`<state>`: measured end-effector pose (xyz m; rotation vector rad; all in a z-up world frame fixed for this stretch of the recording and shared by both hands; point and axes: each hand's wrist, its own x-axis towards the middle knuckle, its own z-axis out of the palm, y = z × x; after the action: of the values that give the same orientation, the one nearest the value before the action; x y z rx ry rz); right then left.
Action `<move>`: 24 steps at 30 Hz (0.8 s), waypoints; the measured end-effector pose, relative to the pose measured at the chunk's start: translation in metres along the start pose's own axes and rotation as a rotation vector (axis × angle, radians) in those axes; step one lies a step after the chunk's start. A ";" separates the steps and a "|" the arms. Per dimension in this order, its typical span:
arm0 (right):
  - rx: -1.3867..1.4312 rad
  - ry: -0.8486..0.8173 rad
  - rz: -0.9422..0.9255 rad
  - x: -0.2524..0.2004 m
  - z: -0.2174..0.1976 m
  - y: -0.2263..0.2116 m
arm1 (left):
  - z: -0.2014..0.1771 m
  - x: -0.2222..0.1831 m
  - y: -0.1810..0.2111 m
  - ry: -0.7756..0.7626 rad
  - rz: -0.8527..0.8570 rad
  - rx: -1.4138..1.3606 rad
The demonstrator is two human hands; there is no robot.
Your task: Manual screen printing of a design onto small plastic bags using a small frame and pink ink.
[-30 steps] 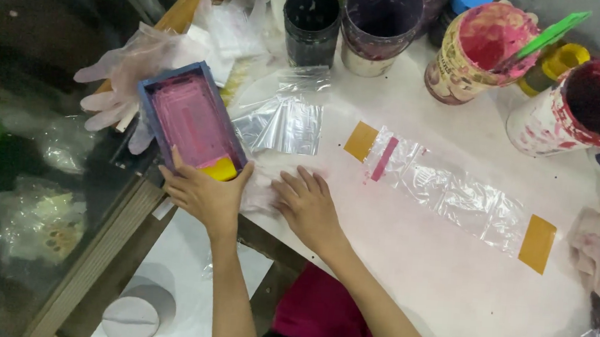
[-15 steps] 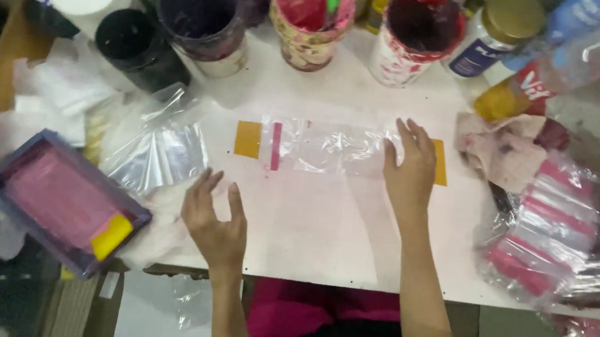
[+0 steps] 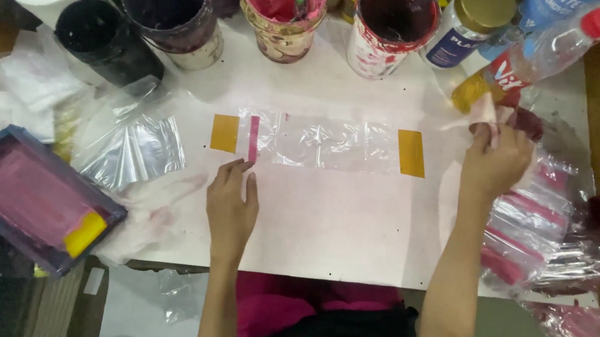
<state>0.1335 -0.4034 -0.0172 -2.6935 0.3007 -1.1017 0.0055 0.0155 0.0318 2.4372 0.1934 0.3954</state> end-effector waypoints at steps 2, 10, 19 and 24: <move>0.156 0.074 -0.031 0.003 -0.040 -0.029 | -0.009 0.008 -0.009 -0.015 -0.039 0.015; 0.664 -0.402 -0.159 -0.095 -0.096 -0.131 | -0.011 0.059 -0.043 -0.196 -0.171 0.079; 0.473 -0.588 -0.689 -0.161 -0.075 -0.211 | -0.014 0.114 -0.082 -0.049 0.173 0.115; 0.272 -0.533 -0.784 -0.147 -0.072 -0.229 | -0.014 0.125 -0.086 -0.281 0.004 0.141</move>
<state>0.0045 -0.1539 -0.0018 -2.7388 -0.9776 -0.4423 0.1160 0.1199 0.0168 2.5990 0.0974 0.0384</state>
